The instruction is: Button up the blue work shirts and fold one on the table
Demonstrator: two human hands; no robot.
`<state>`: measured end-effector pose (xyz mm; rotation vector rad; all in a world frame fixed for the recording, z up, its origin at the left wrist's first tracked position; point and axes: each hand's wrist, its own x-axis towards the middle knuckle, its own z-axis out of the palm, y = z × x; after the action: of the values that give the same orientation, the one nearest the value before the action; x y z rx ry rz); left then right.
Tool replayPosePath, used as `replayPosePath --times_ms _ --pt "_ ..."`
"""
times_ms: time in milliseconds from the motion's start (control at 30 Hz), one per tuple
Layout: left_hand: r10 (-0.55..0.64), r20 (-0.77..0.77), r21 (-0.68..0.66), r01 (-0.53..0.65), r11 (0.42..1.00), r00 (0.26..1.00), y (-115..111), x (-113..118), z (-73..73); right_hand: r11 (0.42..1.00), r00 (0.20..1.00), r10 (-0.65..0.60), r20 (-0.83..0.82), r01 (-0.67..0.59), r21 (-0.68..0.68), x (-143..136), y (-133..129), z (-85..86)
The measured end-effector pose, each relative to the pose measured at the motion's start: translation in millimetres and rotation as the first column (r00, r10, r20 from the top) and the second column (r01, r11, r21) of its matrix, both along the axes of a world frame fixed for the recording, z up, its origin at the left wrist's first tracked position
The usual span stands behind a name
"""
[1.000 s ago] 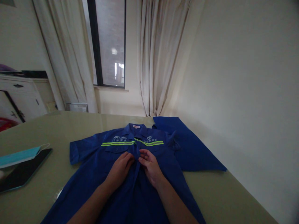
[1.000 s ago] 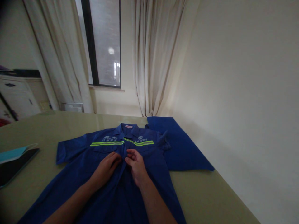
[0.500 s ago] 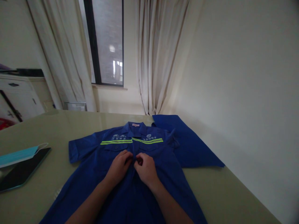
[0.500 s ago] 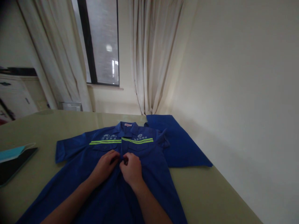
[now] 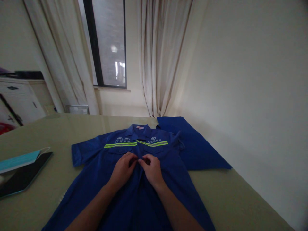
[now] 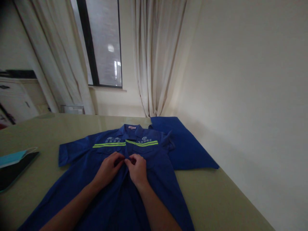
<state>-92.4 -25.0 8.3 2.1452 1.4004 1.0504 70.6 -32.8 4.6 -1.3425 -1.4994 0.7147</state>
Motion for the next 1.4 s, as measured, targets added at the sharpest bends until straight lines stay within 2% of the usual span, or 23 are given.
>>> replayPosePath --times_ms 167,367,467,567,667,833,933,1000,1067,1167,1233,1400 --pt "-0.018 -0.009 0.077 0.018 0.997 1.0 -3 0 -0.6 0.989 0.983 -0.108 0.151 0.091 0.116 -6 -6 7.6" --pt "-0.038 -0.072 0.159 0.049 0.986 0.997 -5 -2 -2.7 0.986 0.941 -0.14 0.307 0.105 0.128 -11 -10 12.1" --pt "-0.057 -0.101 0.167 0.073 0.983 0.993 -6 -4 -2.8 0.987 0.911 -0.141 0.387 0.101 0.123 -10 -9 10.7" --pt "-0.06 -0.092 0.159 0.074 0.984 0.994 -6 -5 -5.1 0.993 0.901 -0.088 0.425 0.045 0.11 -9 -10 8.5" --pt "-0.035 -0.042 0.125 0.04 0.991 0.999 -4 -6 -8.0 0.994 0.936 -0.026 0.352 -0.014 0.111 -7 -12 8.3" --pt "0.065 0.059 -0.016 -0.064 0.998 0.996 -3 -4 -5.7 0.993 0.994 0.098 0.052 -0.101 0.067 -7 -13 11.0" --pt "0.09 0.081 -0.06 -0.085 0.995 0.993 -3 -3 -4.0 0.983 0.974 0.149 -0.173 -0.165 -0.079 -6 -6 9.1" --pt "0.072 0.086 -0.064 -0.067 0.996 0.994 -3 -3 -4.7 0.965 0.959 0.151 -0.238 -0.195 -0.173 -5 0 6.6" --pt "0.047 0.119 -0.084 -0.037 0.996 0.992 -2 -4 -6.3 0.975 0.974 0.144 -0.177 -0.171 -0.144 -4 3 4.6" --pt "0.022 0.225 -0.114 0.004 0.994 0.974 -1 -3 -7.4 0.995 0.995 0.096 0.034 -0.097 0.032 -4 1 4.3" --pt "0.019 0.292 -0.13 0.02 0.991 0.956 0 -1 -6.8 0.993 0.983 0.049 0.179 -0.067 0.095 -6 -3 5.4" --pt "0.036 0.416 -0.212 0.059 0.976 0.909 6 -1 -7.0 0.995 0.898 -0.003 0.439 -0.043 0.094 -12 -9 7.6"
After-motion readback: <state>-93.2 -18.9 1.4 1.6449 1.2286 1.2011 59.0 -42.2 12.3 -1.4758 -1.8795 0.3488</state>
